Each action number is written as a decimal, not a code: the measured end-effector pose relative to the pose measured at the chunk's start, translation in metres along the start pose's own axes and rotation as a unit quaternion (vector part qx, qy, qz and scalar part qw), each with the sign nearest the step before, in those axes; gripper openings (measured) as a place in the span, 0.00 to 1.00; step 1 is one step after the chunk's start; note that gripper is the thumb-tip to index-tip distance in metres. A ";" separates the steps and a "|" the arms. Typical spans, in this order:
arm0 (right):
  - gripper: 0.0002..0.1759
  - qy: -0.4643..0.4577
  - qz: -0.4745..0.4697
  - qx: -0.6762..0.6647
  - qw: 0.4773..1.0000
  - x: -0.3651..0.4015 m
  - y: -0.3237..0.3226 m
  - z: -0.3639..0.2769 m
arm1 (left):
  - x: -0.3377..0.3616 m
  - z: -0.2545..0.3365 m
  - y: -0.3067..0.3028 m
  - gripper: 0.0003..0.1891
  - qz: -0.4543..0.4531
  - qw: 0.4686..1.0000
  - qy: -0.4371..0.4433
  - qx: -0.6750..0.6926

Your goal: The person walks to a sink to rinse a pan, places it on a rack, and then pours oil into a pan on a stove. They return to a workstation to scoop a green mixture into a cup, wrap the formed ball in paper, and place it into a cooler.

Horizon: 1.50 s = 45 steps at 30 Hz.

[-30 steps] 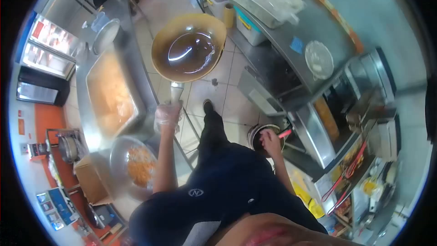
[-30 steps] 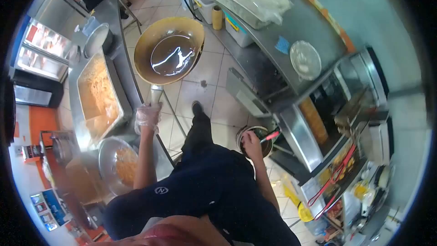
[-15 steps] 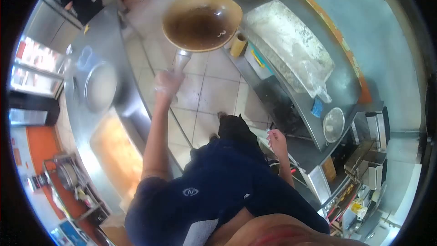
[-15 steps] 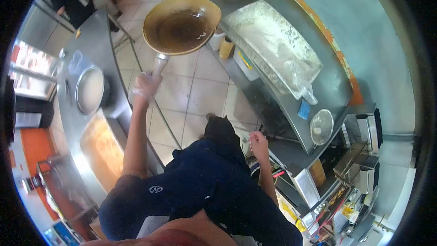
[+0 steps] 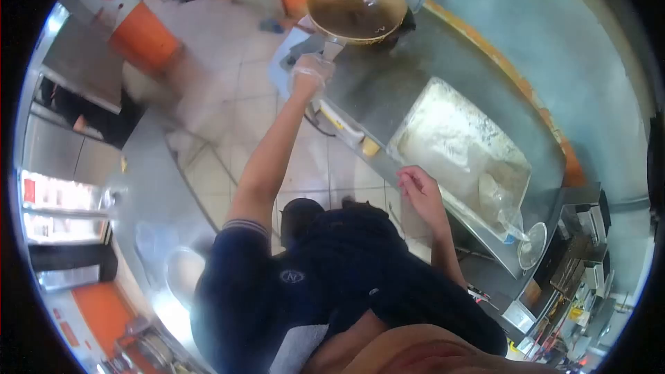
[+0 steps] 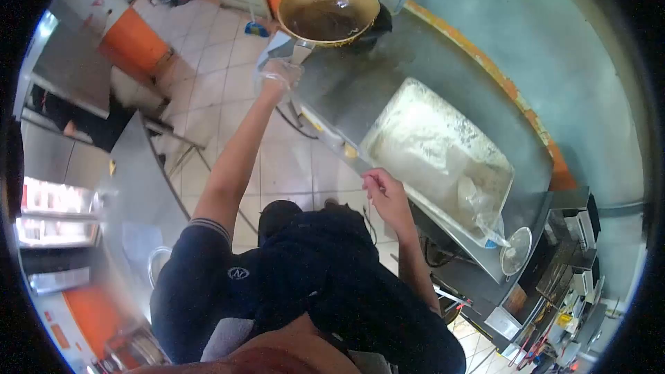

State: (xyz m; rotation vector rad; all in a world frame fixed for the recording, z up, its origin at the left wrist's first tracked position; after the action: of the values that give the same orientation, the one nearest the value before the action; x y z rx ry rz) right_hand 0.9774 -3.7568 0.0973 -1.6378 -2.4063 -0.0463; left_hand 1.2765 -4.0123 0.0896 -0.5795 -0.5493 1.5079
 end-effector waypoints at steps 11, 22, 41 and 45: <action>0.08 0.078 0.348 -0.036 0.934 -0.082 0.070 0.011 | -0.189 -0.051 0.055 0.16 -0.156 0.984 0.056 0.061; 0.09 0.164 0.434 -0.078 0.882 -0.175 0.229 -0.022 | -0.197 -0.088 0.048 0.21 -0.376 0.907 0.029 0.186; 0.09 0.336 0.419 -0.032 0.843 -0.206 0.319 -0.048 | -0.139 -0.300 0.081 0.20 -0.217 0.957 0.112 0.154; 0.08 0.353 0.422 -0.032 0.835 -0.213 0.336 -0.054 | -0.125 -0.300 0.094 0.19 -0.426 0.562 -0.415 0.575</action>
State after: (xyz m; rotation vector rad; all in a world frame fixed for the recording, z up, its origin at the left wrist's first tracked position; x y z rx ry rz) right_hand 1.3706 -3.8343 0.0715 -2.0751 -1.0453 -0.4811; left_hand 1.4041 -4.1429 -0.1948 1.3683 -0.3021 0.7574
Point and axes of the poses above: each hand's wrist, its own x-axis away from the middle knuckle, its own y-axis out of the palm, z = x × y, the point moved 5 cm from there along -x, towards the middle knuckle, and after that the axes turned 10 degrees about -z, right-handed, at the moved point
